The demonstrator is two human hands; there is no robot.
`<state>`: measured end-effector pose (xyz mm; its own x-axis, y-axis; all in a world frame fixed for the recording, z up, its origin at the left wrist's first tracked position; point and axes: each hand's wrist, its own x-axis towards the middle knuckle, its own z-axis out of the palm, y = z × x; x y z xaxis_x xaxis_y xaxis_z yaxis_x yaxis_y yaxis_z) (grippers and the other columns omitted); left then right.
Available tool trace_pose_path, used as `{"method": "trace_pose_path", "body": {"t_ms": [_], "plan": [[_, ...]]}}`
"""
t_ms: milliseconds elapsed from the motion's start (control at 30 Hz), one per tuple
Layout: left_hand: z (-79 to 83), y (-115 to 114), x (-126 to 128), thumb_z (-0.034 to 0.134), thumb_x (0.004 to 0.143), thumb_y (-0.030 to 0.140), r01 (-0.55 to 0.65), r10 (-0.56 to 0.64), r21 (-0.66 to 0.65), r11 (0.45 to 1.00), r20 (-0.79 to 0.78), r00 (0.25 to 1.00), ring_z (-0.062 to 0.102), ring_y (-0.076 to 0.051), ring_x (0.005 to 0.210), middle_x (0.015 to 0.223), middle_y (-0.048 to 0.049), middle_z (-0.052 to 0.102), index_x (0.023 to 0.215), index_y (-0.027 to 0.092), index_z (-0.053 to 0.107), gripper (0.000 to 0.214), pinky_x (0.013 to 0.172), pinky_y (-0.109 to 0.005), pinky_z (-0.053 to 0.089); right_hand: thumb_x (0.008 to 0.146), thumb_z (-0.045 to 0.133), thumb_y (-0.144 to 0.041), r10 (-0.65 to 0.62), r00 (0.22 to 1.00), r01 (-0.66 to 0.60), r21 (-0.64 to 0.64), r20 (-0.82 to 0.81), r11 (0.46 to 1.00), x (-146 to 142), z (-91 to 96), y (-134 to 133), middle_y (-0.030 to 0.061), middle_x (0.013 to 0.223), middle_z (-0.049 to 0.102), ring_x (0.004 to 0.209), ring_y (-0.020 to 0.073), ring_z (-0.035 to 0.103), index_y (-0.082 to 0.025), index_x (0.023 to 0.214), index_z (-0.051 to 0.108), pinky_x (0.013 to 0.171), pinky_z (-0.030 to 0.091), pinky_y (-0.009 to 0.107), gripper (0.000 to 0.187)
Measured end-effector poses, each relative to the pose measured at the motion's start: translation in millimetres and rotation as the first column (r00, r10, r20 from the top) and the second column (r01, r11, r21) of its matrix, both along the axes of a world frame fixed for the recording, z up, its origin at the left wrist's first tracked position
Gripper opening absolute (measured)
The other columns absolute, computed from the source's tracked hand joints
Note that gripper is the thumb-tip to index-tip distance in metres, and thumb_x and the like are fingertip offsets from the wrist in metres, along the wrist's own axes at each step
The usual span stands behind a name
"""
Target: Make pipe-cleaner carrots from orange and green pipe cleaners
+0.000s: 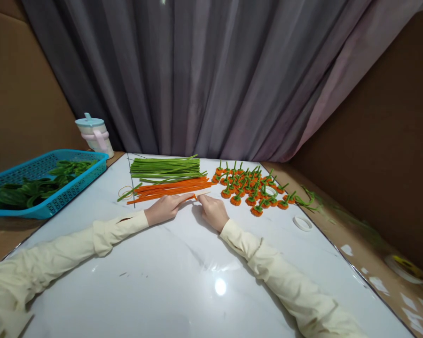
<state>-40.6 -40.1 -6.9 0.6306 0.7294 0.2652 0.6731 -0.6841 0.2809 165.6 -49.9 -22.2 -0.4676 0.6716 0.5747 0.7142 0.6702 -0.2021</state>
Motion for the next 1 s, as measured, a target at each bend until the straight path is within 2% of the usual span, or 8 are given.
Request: {"method": "trace_pose_path", "body": {"t_ms": [133, 300, 467, 733, 833, 900, 1000], "plan": [[2.1, 0.6, -1.5, 0.042, 0.077, 0.005, 0.01, -0.009, 0.014, 1.0, -0.064, 0.998, 0.062, -0.022, 0.089, 0.102, -0.0074, 0.066, 0.133, 0.023, 0.041, 0.058, 0.072, -0.026, 0.046, 0.074, 0.039, -0.002, -0.006, 0.997, -0.002, 0.097, 0.076, 0.995, 0.5, 3.0, -1.4, 0.0068, 0.08, 0.061, 0.072, 0.0186, 0.055, -0.017, 0.087, 0.052, 0.059, 0.034, 0.024, 0.023], [2.2, 5.3, -5.8, 0.042, 0.082, 0.012, 0.121, -0.12, 0.027, 0.992, -0.032, 0.992, 0.063, -0.019, 0.081, 0.096, -0.0042, 0.068, 0.127, 0.025, 0.047, 0.047, 0.069, -0.023, 0.044, 0.076, 0.039, -0.001, -0.007, 0.992, -0.016, 0.175, 0.129, 0.984, 0.5, 6.5, -2.9, 0.0057, 0.071, 0.056, 0.069, 0.0196, 0.05, -0.015, 0.087, 0.053, 0.058, 0.033, 0.026, 0.023], [2.1, 8.5, -9.2, 0.041, 0.084, 0.015, 0.163, -0.161, 0.022, 0.986, -0.051, 0.986, 0.063, -0.019, 0.073, 0.09, -0.0056, 0.07, 0.125, 0.024, 0.051, 0.043, 0.065, -0.023, 0.043, 0.077, 0.035, 0.0, 0.024, 0.987, -0.058, 0.212, 0.159, 0.975, -0.2, 9.5, -4.1, 0.0059, 0.069, 0.055, 0.07, 0.0197, 0.047, -0.015, 0.087, 0.055, 0.058, 0.032, 0.027, 0.027], [0.4, 9.2, -12.0, 0.044, 0.078, 0.013, 0.246, -0.246, 0.003, 0.969, 0.045, 0.968, 0.061, -0.017, 0.064, 0.082, -0.004, 0.07, 0.118, 0.023, 0.059, 0.044, 0.063, -0.022, 0.042, 0.075, 0.034, 0.002, 0.079, 0.992, -0.096, 0.186, 0.097, 0.978, -0.1, 8.2, -2.7, 0.0056, 0.069, 0.056, 0.068, 0.019, 0.047, -0.015, 0.085, 0.055, 0.057, 0.033, 0.027, 0.029], [2.6, 6.0, -12.6, 0.044, 0.075, 0.012, 0.254, -0.255, 0.032, 0.967, 0.029, 0.966, 0.055, -0.014, 0.053, 0.066, -0.0015, 0.067, 0.115, 0.023, 0.061, 0.044, 0.056, -0.021, 0.039, 0.077, 0.035, 0.001, 0.099, 0.994, -0.107, 0.162, 0.055, 0.981, -0.1, 6.7, -1.7, 0.0057, 0.069, 0.056, 0.067, 0.0185, 0.048, -0.015, 0.085, 0.056, 0.057, 0.034, 0.026, 0.026], [4.8, 3.3, -13.0, 0.046, 0.076, 0.015, 0.275, -0.277, 0.04, 0.96, 0.056, 0.959, 0.052, -0.013, 0.048, 0.056, 0.0004, 0.062, 0.114, 0.021, 0.061, 0.041, 0.052, -0.02, 0.037, 0.079, 0.037, -0.001, 0.111, 0.993, -0.114, 0.141, 0.027, 0.983, -0.1, 5.8, -1.2, 0.0056, 0.07, 0.056, 0.067, 0.0181, 0.049, -0.015, 0.084, 0.056, 0.058, 0.035, 0.026, 0.024], [6.6, 0.9, -13.3, 0.051, 0.079, 0.026, 0.308, -0.312, 0.053, 0.95, 0.096, 0.945, 0.052, -0.012, 0.047, 0.054, 0.0011, 0.059, 0.113, 0.019, 0.061, 0.036, 0.05, -0.019, 0.037, 0.082, 0.037, -0.003, 0.118, 0.993, -0.115, 0.103, -0.022, 0.988, 0.2, 4.6, -0.4, 0.0056, 0.069, 0.055, 0.065, 0.0175, 0.049, -0.015, 0.084, 0.056, 0.058, 0.036, 0.025, 0.022]]}}
